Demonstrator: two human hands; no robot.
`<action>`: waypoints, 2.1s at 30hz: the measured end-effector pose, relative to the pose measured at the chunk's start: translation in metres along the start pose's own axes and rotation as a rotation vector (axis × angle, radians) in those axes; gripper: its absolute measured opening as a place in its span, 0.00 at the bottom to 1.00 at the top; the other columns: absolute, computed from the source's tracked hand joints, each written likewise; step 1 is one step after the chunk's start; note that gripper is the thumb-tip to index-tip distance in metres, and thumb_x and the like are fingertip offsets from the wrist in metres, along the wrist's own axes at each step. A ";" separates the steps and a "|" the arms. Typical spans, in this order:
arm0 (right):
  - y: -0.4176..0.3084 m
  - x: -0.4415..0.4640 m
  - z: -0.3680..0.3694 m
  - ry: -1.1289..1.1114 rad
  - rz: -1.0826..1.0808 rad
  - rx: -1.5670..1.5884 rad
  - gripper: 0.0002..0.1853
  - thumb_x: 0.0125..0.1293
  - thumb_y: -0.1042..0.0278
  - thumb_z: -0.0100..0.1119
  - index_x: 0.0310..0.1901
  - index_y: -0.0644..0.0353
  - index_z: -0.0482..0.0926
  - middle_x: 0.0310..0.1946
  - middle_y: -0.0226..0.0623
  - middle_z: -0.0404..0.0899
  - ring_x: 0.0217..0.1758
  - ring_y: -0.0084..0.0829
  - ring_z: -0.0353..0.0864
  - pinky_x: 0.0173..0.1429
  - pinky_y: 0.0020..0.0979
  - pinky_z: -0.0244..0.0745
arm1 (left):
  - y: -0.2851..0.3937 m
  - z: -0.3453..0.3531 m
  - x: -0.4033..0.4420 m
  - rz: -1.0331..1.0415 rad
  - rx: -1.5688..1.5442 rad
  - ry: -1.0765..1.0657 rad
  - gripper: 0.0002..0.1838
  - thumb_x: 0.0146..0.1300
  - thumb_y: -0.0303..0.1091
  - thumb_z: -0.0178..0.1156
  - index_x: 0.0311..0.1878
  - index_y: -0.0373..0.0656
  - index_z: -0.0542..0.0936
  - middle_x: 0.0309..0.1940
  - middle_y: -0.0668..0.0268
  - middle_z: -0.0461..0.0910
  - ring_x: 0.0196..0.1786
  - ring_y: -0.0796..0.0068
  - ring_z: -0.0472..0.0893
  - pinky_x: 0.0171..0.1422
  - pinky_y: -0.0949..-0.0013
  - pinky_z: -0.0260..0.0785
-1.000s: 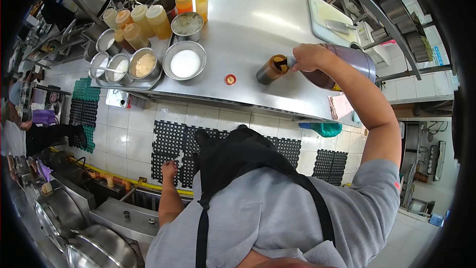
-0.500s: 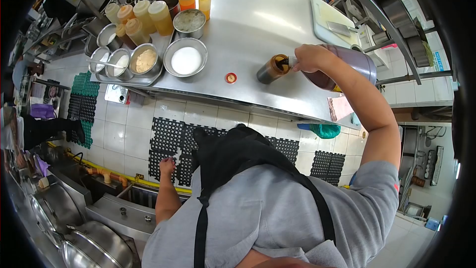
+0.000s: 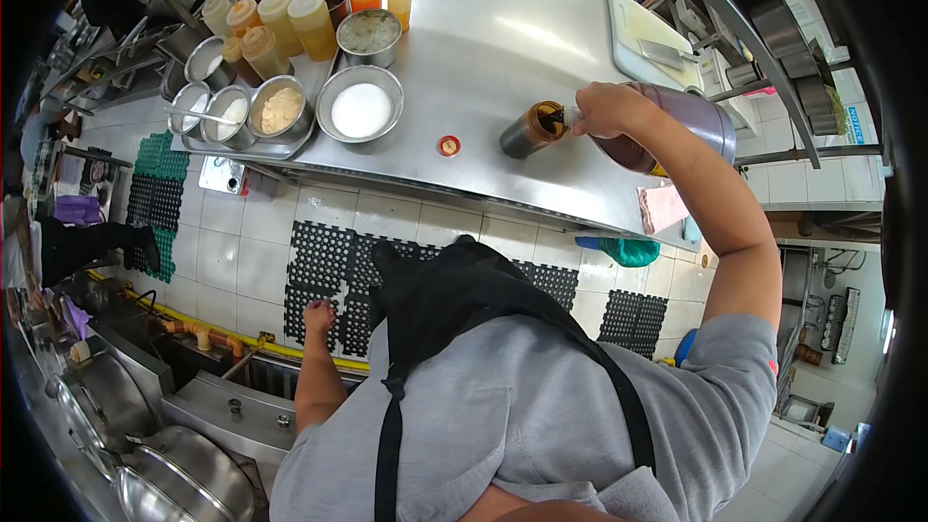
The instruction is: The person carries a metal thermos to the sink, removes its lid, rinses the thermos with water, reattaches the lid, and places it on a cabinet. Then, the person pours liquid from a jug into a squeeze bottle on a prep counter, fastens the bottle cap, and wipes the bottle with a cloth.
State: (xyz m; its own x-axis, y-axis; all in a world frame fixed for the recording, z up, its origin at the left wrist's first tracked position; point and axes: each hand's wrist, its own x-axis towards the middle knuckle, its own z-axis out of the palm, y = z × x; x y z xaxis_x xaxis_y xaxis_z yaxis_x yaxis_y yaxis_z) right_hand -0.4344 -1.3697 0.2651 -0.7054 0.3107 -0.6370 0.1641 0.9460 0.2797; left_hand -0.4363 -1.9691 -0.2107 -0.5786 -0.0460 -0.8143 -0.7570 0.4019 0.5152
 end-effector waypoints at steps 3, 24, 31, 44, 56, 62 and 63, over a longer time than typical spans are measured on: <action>-0.001 0.000 -0.001 -0.001 0.003 0.001 0.23 0.61 0.51 0.67 0.45 0.67 0.82 0.45 0.51 0.83 0.52 0.48 0.82 0.55 0.41 0.77 | 0.001 0.000 0.000 0.008 0.042 0.025 0.12 0.64 0.37 0.61 0.43 0.38 0.79 0.21 0.69 0.78 0.18 0.78 0.75 0.16 0.74 0.62; 0.003 0.008 0.004 0.034 -0.010 0.002 0.22 0.59 0.52 0.68 0.40 0.67 0.83 0.41 0.52 0.83 0.50 0.49 0.83 0.54 0.42 0.77 | 0.007 0.003 -0.015 0.005 -0.019 0.013 0.10 0.66 0.35 0.60 0.39 0.38 0.77 0.20 0.69 0.76 0.17 0.79 0.73 0.16 0.73 0.61; 0.004 0.008 0.006 0.052 -0.019 0.002 0.22 0.59 0.52 0.68 0.40 0.67 0.83 0.41 0.52 0.83 0.49 0.49 0.83 0.53 0.42 0.77 | 0.010 0.007 -0.016 -0.020 0.016 0.027 0.10 0.66 0.34 0.60 0.42 0.37 0.76 0.20 0.69 0.75 0.16 0.79 0.72 0.15 0.74 0.59; 0.006 0.001 0.004 0.031 0.028 0.048 0.23 0.60 0.50 0.67 0.42 0.67 0.83 0.42 0.51 0.84 0.49 0.48 0.83 0.52 0.42 0.77 | 0.009 0.002 -0.004 -0.017 0.066 0.019 0.12 0.65 0.36 0.61 0.44 0.38 0.78 0.21 0.70 0.76 0.18 0.79 0.74 0.18 0.74 0.63; 0.060 -0.013 0.065 0.461 -0.079 0.523 0.27 0.61 0.44 0.63 0.37 0.68 0.82 0.29 0.51 0.82 0.35 0.47 0.83 0.42 0.42 0.77 | 0.115 0.023 -0.054 0.089 0.072 -0.199 0.17 0.65 0.39 0.63 0.51 0.39 0.77 0.31 0.66 0.82 0.29 0.77 0.81 0.28 0.78 0.69; 0.133 -0.034 0.126 0.586 0.206 1.219 0.27 0.67 0.44 0.60 0.28 0.65 0.78 0.17 0.34 0.75 0.18 0.24 0.74 0.25 0.28 0.70 | 0.268 0.100 -0.146 0.572 0.123 -0.683 0.21 0.68 0.37 0.61 0.60 0.38 0.72 0.44 0.60 0.84 0.44 0.74 0.82 0.49 0.73 0.74; 0.148 -0.030 0.143 0.711 0.240 1.319 0.26 0.69 0.45 0.59 0.26 0.63 0.77 0.16 0.30 0.73 0.16 0.20 0.71 0.23 0.25 0.66 | 0.288 0.120 -0.166 0.677 0.142 -0.671 0.24 0.67 0.36 0.63 0.62 0.38 0.70 0.46 0.58 0.83 0.46 0.72 0.82 0.51 0.72 0.74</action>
State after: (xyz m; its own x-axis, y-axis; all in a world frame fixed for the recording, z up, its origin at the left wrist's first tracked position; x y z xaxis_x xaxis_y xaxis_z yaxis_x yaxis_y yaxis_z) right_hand -0.2904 -1.2256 0.2230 -0.6857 0.7216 -0.0953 0.5296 0.4047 -0.7455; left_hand -0.5223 -1.7360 0.0405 -0.5518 0.7512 -0.3623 -0.2574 0.2598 0.9307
